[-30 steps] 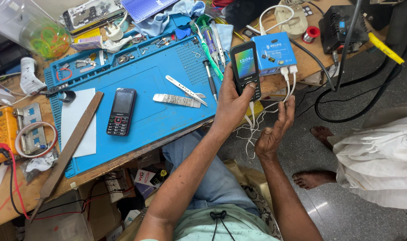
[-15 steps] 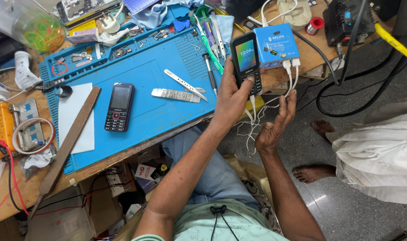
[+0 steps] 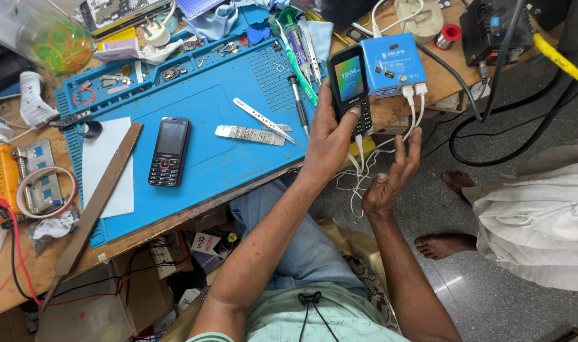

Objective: The person uses a screwdriver to tighten screws on the back of a red feature phone, then connects a black feature phone to a charging cable and navigates its menu. The person handles both phones and the charging cable on a cluttered workbench.

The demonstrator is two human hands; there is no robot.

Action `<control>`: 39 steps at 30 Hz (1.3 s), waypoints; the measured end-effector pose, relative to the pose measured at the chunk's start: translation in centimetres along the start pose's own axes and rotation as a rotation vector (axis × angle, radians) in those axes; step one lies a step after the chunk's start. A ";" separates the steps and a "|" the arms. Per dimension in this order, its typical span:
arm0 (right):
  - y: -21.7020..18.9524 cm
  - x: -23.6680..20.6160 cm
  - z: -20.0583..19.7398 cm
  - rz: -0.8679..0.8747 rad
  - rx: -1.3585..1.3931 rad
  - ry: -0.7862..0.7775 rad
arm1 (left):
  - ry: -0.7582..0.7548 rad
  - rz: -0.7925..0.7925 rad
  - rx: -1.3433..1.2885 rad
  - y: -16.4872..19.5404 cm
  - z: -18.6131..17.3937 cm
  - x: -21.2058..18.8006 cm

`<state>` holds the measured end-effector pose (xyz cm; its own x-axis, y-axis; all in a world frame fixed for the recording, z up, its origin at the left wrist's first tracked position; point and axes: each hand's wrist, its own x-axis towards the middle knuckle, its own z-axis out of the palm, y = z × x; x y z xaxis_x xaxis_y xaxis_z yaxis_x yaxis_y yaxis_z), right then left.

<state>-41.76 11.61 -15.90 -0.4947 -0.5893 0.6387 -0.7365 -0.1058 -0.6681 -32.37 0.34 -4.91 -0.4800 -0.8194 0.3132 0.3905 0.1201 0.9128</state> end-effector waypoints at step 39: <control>-2.3 10.6 1.1 -0.243 -0.164 -0.098 | 0.070 -0.132 -0.064 -1.1 -0.7 0.3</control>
<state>-44.82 4.69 -7.99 -0.2542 -0.6381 0.7267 -0.8962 -0.1271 -0.4250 -32.40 -0.40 -6.02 -0.4752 -0.8632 0.1705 0.3784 -0.0255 0.9253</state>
